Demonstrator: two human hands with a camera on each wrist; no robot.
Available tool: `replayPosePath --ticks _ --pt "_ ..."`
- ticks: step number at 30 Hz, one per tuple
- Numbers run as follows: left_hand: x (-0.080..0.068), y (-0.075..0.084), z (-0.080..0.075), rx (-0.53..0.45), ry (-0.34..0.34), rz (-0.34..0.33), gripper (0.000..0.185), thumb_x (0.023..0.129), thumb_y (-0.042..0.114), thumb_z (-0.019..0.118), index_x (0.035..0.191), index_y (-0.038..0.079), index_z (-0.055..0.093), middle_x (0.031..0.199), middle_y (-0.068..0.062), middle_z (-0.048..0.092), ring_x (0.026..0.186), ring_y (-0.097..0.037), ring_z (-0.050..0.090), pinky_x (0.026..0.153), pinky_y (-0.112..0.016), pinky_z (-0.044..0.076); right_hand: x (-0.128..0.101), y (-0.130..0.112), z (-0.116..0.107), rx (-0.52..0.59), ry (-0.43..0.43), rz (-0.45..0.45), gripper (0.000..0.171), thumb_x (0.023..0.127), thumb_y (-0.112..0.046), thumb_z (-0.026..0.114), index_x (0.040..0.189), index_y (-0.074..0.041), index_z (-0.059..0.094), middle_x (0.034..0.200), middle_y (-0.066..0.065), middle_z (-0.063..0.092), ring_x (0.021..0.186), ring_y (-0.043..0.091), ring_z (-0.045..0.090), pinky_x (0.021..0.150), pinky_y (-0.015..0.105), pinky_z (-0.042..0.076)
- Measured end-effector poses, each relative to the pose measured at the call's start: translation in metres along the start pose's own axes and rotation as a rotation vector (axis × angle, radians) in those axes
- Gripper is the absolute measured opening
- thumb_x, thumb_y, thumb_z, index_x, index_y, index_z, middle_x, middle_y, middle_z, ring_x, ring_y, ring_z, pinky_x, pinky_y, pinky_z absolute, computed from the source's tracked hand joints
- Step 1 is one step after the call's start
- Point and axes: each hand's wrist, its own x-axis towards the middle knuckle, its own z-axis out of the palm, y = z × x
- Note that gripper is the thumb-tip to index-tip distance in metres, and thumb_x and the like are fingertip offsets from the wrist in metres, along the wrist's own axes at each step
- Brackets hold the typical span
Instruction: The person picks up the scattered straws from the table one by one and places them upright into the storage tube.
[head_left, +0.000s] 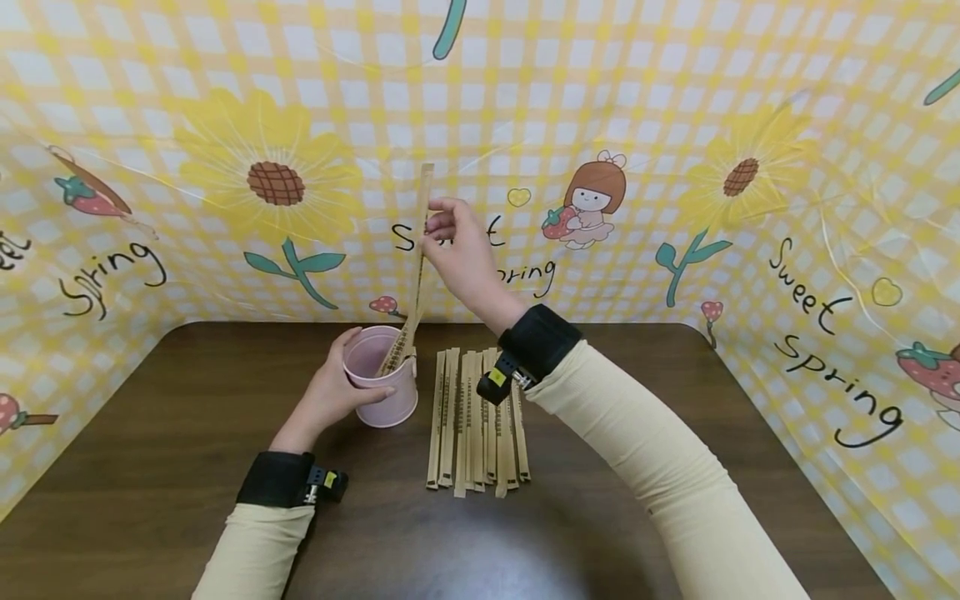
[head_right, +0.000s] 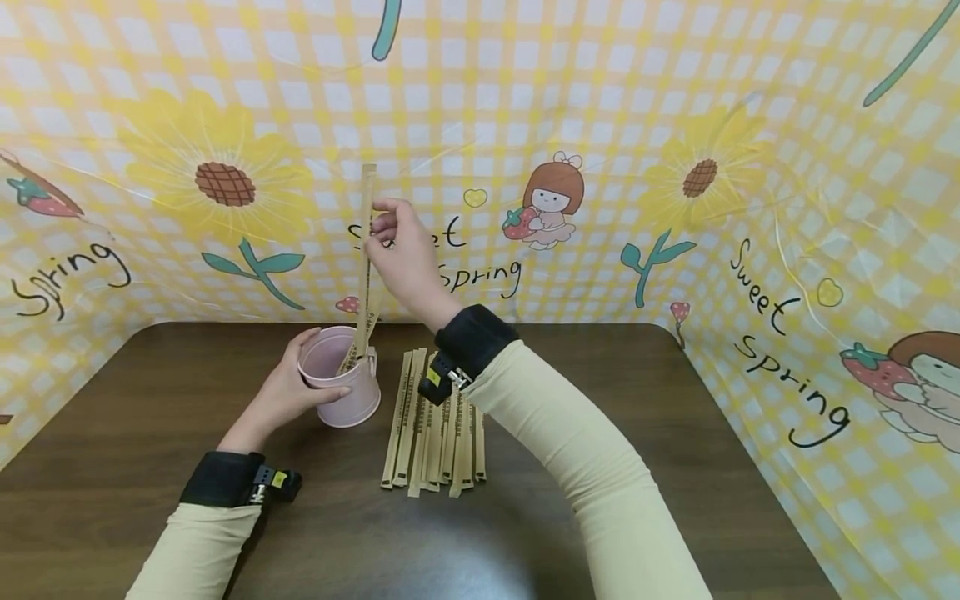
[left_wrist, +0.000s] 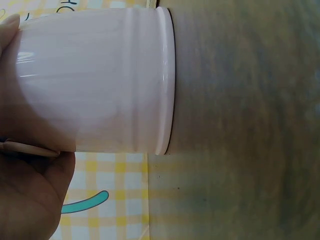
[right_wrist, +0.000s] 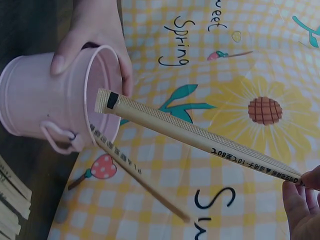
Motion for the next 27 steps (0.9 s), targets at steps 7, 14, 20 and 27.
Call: replayPosePath --ticks 7,14,20,27 --pt "0.000 -0.002 -0.001 -0.013 0.000 -0.001 0.112 0.080 0.023 0.087 0.161 0.001 0.012 0.150 -0.032 0.044 0.135 -0.048 0.048 0.108 -0.063 0.044 0.002 0.005 0.019 0.021 0.021 -0.013 0.046 0.099 0.002 0.059 0.142 0.004 0.047 0.122 0.020 0.059 0.113 0.031 0.059 0.087 0.024 0.049" --pt "-0.001 -0.002 0.000 -0.017 -0.011 -0.003 0.111 0.081 0.023 0.087 0.160 0.000 0.012 0.150 -0.032 0.044 0.135 -0.048 0.048 0.108 -0.062 0.045 -0.004 0.025 0.035 0.034 0.038 0.016 0.045 0.098 0.004 0.058 0.142 0.004 0.047 0.122 0.021 0.059 0.113 0.032 0.060 0.093 0.025 0.051" --pt "0.001 -0.002 0.000 -0.013 -0.005 0.002 0.112 0.080 0.024 0.087 0.161 0.001 0.013 0.151 -0.032 0.044 0.135 -0.048 0.049 0.107 -0.062 0.045 -0.015 0.045 0.046 0.041 0.030 0.023 0.045 0.099 0.004 0.057 0.143 0.004 0.046 0.124 0.024 0.058 0.116 0.035 0.060 0.096 0.033 0.053" --pt "0.001 -0.002 -0.001 -0.017 -0.002 0.011 0.111 0.081 0.024 0.086 0.160 0.000 0.013 0.151 -0.032 0.043 0.135 -0.048 0.049 0.107 -0.062 0.045 -0.028 0.065 0.058 0.010 0.024 0.011 0.044 0.099 0.005 0.057 0.141 0.006 0.047 0.121 0.025 0.059 0.113 0.036 0.062 0.097 0.035 0.054"
